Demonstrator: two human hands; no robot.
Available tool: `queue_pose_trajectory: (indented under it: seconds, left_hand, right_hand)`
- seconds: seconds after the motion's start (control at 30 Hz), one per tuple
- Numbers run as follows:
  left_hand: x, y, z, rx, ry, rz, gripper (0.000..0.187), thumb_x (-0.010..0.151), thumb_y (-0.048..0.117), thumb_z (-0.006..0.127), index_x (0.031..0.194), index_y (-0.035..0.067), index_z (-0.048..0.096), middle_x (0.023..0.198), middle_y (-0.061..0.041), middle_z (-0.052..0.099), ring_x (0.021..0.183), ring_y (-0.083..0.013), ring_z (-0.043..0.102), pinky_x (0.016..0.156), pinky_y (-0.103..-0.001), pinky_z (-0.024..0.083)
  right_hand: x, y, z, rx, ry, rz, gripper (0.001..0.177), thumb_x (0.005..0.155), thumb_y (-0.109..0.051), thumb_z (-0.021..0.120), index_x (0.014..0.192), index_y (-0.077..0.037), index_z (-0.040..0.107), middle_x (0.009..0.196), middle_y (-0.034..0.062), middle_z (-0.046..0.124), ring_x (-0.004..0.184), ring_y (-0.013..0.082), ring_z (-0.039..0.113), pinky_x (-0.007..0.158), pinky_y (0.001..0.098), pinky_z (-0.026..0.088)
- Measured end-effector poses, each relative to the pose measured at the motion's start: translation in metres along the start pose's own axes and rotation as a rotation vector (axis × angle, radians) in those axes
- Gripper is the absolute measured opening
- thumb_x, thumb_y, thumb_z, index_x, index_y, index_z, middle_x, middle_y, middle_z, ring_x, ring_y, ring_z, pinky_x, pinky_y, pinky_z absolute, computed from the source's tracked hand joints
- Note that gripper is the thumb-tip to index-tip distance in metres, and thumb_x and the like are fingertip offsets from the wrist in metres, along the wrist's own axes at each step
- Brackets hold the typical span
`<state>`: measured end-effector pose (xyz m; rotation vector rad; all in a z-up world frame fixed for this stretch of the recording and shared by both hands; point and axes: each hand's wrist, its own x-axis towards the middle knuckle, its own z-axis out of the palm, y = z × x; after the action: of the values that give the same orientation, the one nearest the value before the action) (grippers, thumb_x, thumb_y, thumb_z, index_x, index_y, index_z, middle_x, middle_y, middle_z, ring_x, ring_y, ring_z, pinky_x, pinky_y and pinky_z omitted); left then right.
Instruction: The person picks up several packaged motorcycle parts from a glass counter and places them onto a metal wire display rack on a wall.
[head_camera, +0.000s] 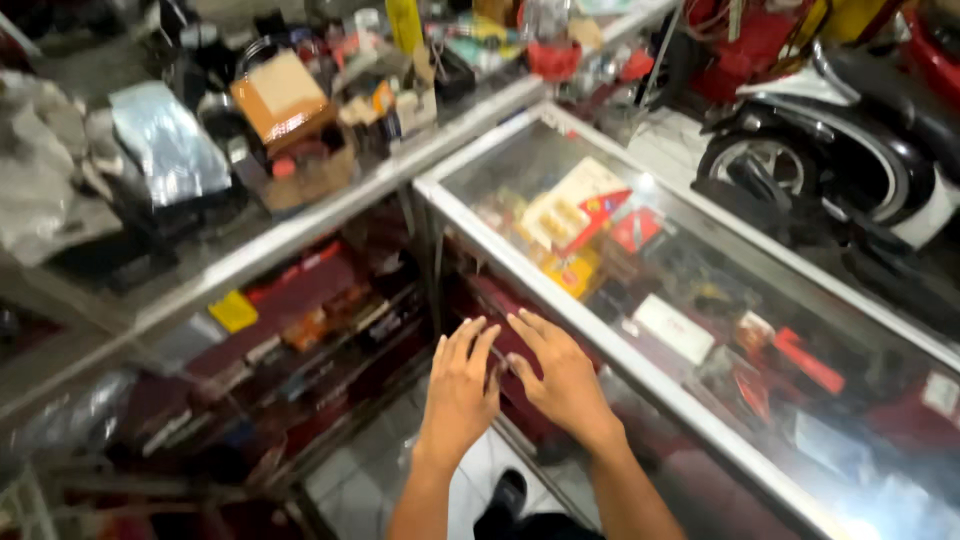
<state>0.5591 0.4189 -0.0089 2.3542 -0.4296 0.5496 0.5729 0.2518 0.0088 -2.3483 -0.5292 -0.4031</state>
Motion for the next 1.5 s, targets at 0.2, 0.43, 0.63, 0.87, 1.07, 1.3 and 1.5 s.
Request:
queue_pose_trajectory:
  seconds: [0.2,0.43,0.63,0.87,1.07,1.3,1.5]
  left_hand:
    - [0.057,-0.018,0.002,-0.023,-0.056,0.108,0.059,0.076,-0.001,0.067,0.134,0.000,0.055,0.140,-0.021,0.055,0.133,-0.0417,0.050,0.115,-0.055,0.035]
    - [0.101,-0.022,0.030,-0.164,-0.095,0.189,0.059,0.080,-0.001,0.068,0.137,0.001,0.054,0.138,-0.020,0.056,0.129,-0.0417,0.052,0.113,-0.050,0.040]
    - [0.132,-0.031,0.043,-0.250,-0.139,0.285,0.062,0.078,0.000,0.070,0.138,0.002,0.054,0.139,-0.021,0.056,0.130,-0.0424,0.051,0.111,-0.049,0.040]
    - [0.173,-0.057,0.063,-0.341,-0.216,0.349,0.061,0.078,0.004,0.075,0.135,0.004,0.054,0.140,-0.020,0.054,0.132,-0.0422,0.050,0.112,-0.051,0.039]
    - [0.212,-0.087,0.087,-0.409,-0.180,0.331,0.059,0.082,0.006,0.076,0.136,0.002,0.055,0.140,-0.025,0.052,0.131,-0.0456,0.050,0.111,-0.051,0.041]
    - [0.250,-0.118,0.126,-0.609,-0.372,0.089,0.069,0.085,0.022,0.078,0.142,-0.002,0.046,0.131,-0.023,0.060,0.123,-0.0389,0.060,0.103,-0.045,0.049]
    - [0.254,-0.120,0.137,-0.468,-0.407,0.172,0.072,0.082,0.024,0.083,0.141,0.000,0.051,0.126,-0.021,0.063,0.120,-0.0396,0.057,0.100,-0.048,0.047]
  right_hand:
    - [0.045,0.016,-0.003,0.002,0.039,0.093,0.054,0.086,-0.014,0.070,0.139,-0.008,0.060,0.135,0.0176,0.063,0.123,0.0373,0.059,0.104,0.0440,0.046]
    - [0.060,0.041,-0.001,-0.041,0.185,0.102,0.049,0.090,-0.009,0.066,0.139,-0.005,0.059,0.136,0.0187,0.063,0.124,0.0390,0.059,0.104,0.0445,0.048]
    - [0.071,0.055,0.002,-0.080,0.241,0.205,0.048,0.090,-0.010,0.067,0.137,-0.003,0.059,0.134,0.0177,0.064,0.122,0.0383,0.060,0.102,0.0443,0.049]
    - [0.091,0.064,0.008,-0.154,0.330,0.387,0.050,0.088,-0.014,0.071,0.136,-0.007,0.061,0.135,0.0144,0.064,0.122,0.0375,0.061,0.099,0.0436,0.050]
    - [0.118,0.066,0.020,-0.217,0.444,0.554,0.064,0.083,-0.017,0.078,0.142,-0.007,0.055,0.144,0.0160,0.056,0.128,0.0388,0.057,0.103,0.0457,0.049]
    - [0.132,0.072,0.054,-0.257,0.533,0.695,0.089,0.076,-0.012,0.082,0.152,-0.003,0.036,0.154,0.0287,0.040,0.133,0.0466,0.047,0.105,0.0485,0.043]
    - [0.131,0.084,0.068,-0.246,0.652,0.620,0.088,0.076,-0.004,0.083,0.152,-0.001,0.038,0.148,0.0265,0.051,0.136,0.0417,0.052,0.111,0.0459,0.045]
